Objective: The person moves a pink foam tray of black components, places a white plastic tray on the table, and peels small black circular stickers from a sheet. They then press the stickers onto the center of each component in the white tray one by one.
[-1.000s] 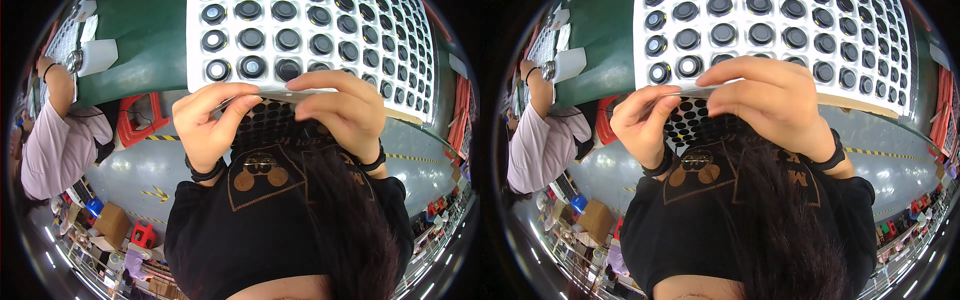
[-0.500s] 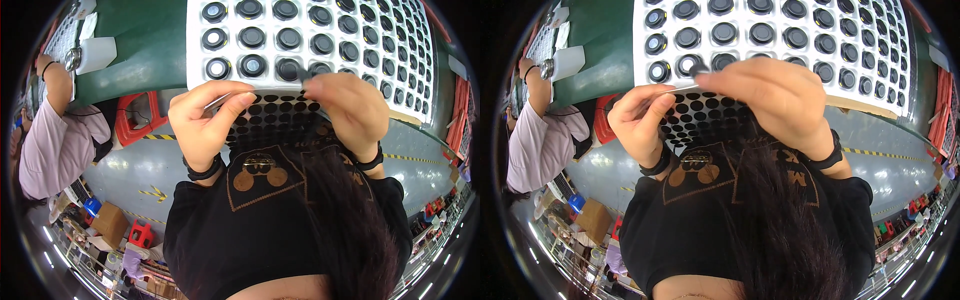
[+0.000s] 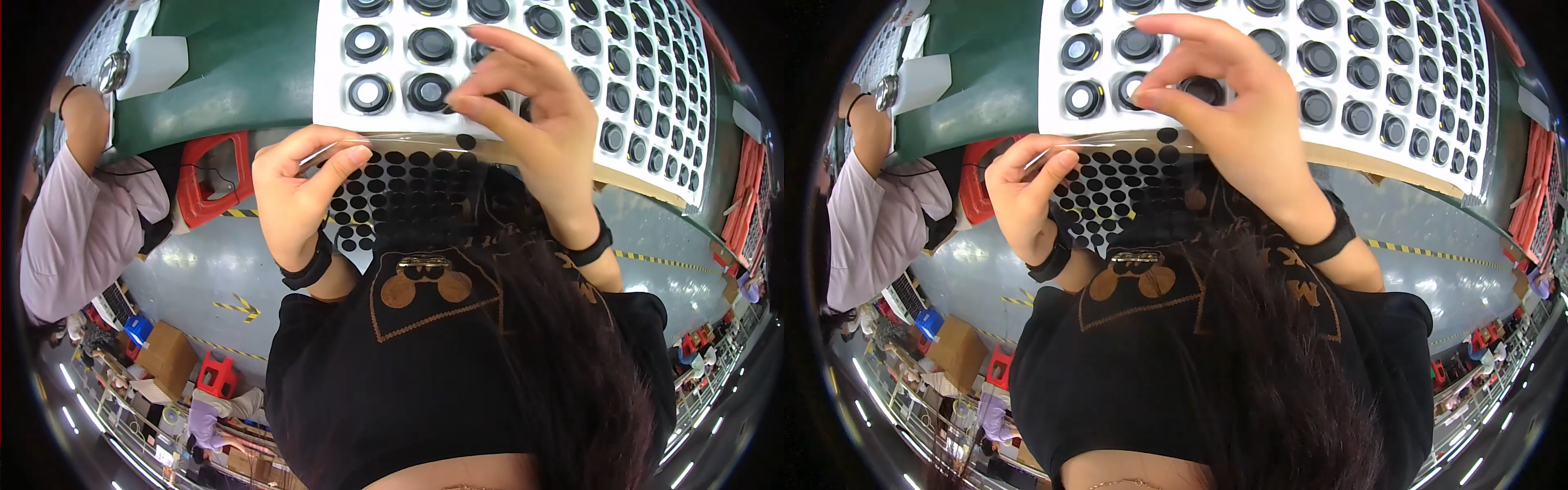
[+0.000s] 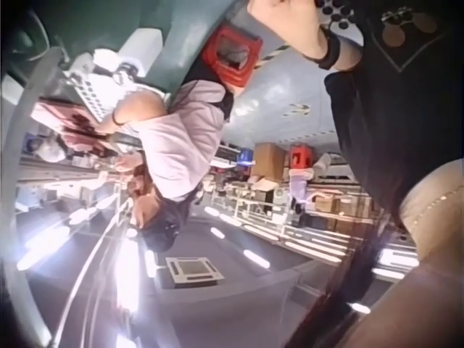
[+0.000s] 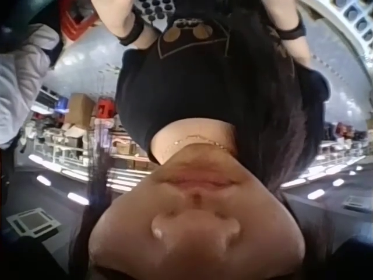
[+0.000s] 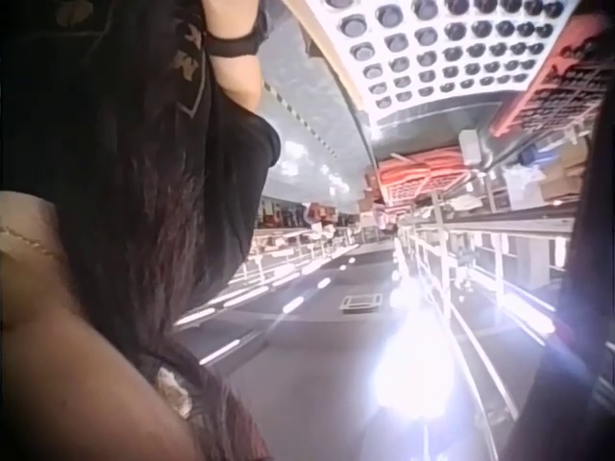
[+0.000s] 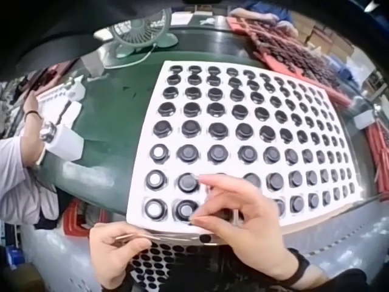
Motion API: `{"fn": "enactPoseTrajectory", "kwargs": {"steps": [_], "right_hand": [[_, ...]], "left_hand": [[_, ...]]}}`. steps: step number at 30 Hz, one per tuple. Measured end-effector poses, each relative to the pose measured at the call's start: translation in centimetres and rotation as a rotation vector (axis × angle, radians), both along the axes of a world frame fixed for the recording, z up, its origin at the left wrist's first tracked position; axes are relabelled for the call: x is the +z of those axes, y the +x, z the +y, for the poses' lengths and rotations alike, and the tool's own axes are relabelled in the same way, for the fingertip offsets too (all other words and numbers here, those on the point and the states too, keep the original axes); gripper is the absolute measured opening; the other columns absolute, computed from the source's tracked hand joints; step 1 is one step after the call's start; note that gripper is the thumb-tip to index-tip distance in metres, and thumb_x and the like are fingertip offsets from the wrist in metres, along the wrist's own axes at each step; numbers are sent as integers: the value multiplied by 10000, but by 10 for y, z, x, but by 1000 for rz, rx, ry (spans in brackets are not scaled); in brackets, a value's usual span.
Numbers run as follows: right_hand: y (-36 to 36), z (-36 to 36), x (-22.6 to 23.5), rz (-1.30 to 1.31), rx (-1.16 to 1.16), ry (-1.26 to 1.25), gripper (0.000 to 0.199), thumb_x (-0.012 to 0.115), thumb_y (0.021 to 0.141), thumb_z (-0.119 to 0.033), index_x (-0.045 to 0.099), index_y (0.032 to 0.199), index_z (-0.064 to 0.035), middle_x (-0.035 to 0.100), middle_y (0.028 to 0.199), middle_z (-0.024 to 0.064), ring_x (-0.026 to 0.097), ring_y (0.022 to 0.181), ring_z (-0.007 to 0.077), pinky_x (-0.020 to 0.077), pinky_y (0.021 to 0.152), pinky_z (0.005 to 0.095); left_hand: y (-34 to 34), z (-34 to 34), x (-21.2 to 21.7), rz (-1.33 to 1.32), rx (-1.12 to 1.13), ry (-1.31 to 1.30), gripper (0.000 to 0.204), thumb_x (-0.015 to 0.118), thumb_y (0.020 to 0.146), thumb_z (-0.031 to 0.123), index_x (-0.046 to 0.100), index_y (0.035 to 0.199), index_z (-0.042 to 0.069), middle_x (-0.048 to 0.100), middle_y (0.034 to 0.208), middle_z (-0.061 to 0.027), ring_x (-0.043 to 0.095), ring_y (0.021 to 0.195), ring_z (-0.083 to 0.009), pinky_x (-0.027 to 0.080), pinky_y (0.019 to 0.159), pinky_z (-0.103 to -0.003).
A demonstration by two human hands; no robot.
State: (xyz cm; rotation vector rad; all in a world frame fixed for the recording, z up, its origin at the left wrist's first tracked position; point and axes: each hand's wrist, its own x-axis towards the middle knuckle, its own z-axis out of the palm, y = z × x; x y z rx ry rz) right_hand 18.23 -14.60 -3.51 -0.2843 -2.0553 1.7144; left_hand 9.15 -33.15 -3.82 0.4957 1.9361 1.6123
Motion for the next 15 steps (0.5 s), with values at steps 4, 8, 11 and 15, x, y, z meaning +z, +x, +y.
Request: {"fn": "enactPoseTrajectory", "kwargs": {"steps": [4, 8, 11, 15], "right_hand": [[-8, -10, -2, -225, 16, 79, 381, 632, 688, 34, 511, 1049, 37, 624, 761, 43, 547, 746, 115, 402, 765, 238], [-13, -18, 3, -285, -36, -139, 371, 633, 687, 53, 485, 1027, 35, 575, 771, 49, 518, 739, 69, 394, 702, 175], [-12, -20, 2, -223, -70, -91, 363, 609, 693, 87, 484, 1030, 44, 598, 710, 41, 545, 694, 80, 401, 700, 173], [-11, -22, -3, -230, -61, -172, 406, 618, 670, 90, 482, 1047, 25, 589, 735, 49, 543, 731, 107, 403, 711, 201]], "left_hand": [[-2, -4, -4, 10, 4, -13, 56, 632, 692, -22, 615, 743, -37, 612, 650, -47, 549, 599, -68, 410, 561, -170], [-4, -6, -8, 52, -29, -7, 65, 636, 690, -13, 617, 747, -36, 617, 657, -50, 561, 614, -71, 416, 572, -171], [-6, -6, -8, 10, -52, 8, 73, 641, 688, -3, 619, 750, -34, 621, 662, -53, 569, 621, -74, 422, 580, -174], [-8, -9, -13, 8, -54, -3, 79, 645, 688, 4, 622, 755, -30, 622, 663, -54, 573, 623, -75, 428, 584, -178]]}}
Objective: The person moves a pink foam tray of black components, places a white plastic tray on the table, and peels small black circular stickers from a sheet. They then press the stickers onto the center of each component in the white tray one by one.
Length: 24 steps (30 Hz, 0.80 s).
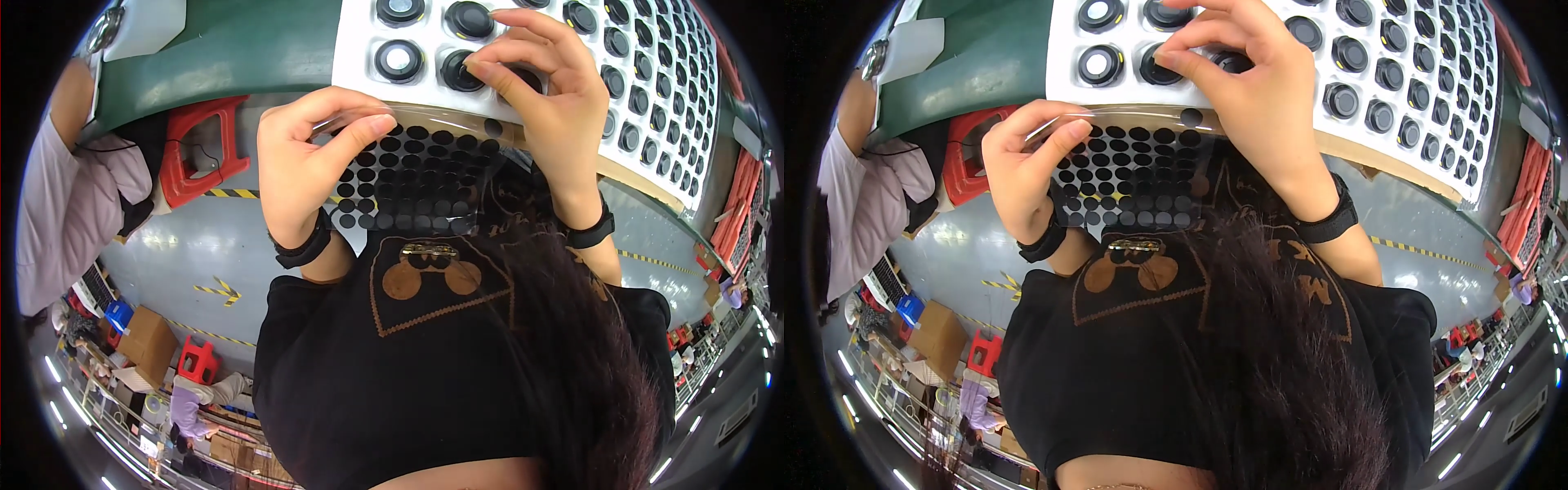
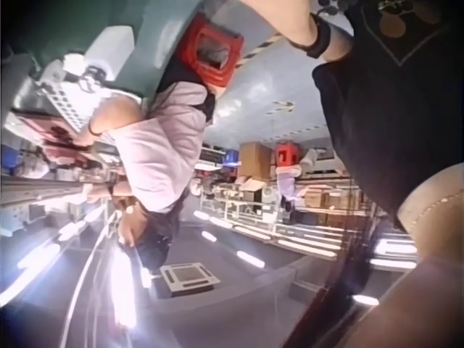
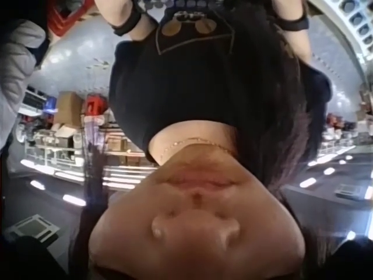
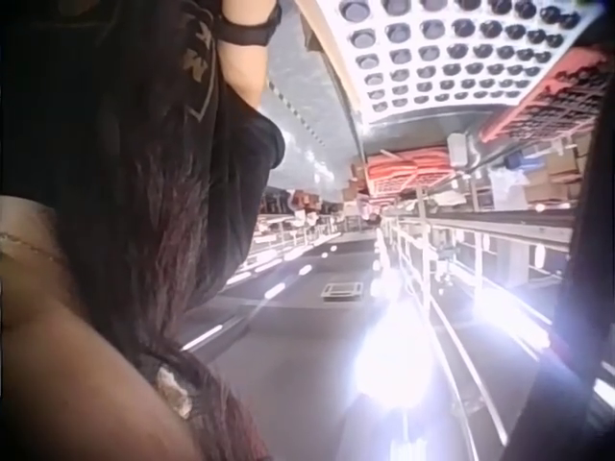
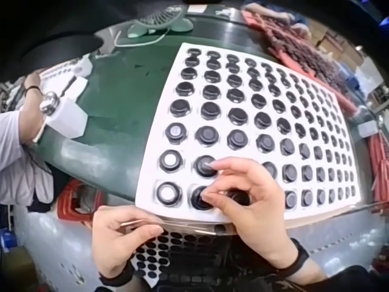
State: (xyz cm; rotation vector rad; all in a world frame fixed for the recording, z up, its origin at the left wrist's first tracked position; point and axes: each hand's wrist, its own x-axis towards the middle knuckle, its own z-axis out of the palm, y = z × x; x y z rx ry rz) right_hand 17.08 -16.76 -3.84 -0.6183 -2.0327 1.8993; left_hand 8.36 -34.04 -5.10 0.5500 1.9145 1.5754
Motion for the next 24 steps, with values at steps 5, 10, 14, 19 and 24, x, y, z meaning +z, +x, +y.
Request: {"fn": "enactPoseTrajectory", "kwargs": {"steps": [5, 10, 14, 19, 24], "right_hand": [[0, 7, -24, 192, 62, 371, 381, 635, 689, 26, 522, 1052, 14, 621, 757, 43, 552, 753, 116, 405, 742, 224], [-4, -6, -11, 146, 41, 680, 355, 633, 670, 45, 539, 1010, 4, 595, 780, 60, 543, 779, 138, 406, 737, 235], [-10, -16, -1, 99, -71, 609, 345, 650, 621, 59, 549, 942, -17, 554, 786, 71, 513, 818, 177, 396, 732, 260], [-19, -21, -3, 103, 36, 598, 154, 660, 621, 17, 600, 757, -24, 543, 801, 66, 494, 809, 198, 384, 698, 272], [-26, -26, -7, 121, 90, 550, 89, 659, 631, -2, 611, 702, -25, 547, 791, 57, 491, 768, 195, 370, 666, 264]], "left_hand": [[-1, 0, -1, -3, -12, 8, 82, 646, 688, 7, 623, 758, -30, 624, 666, -56, 577, 626, -79, 430, 586, -178], [0, -5, -7, -20, -2, 18, 77, 646, 690, 13, 623, 751, -28, 626, 671, -58, 584, 629, -86, 437, 591, -185], [0, -10, -11, 14, -26, 13, 77, 646, 690, 16, 622, 747, -27, 627, 673, -62, 587, 628, -92, 444, 596, -190], [2, -18, -11, 16, -45, -7, 80, 647, 689, 20, 619, 748, -27, 627, 673, -67, 594, 633, -99, 451, 596, -194], [4, -21, -13, 15, -53, -25, 78, 646, 691, 22, 619, 744, -29, 628, 673, -67, 599, 638, -101, 463, 593, -197]]}}
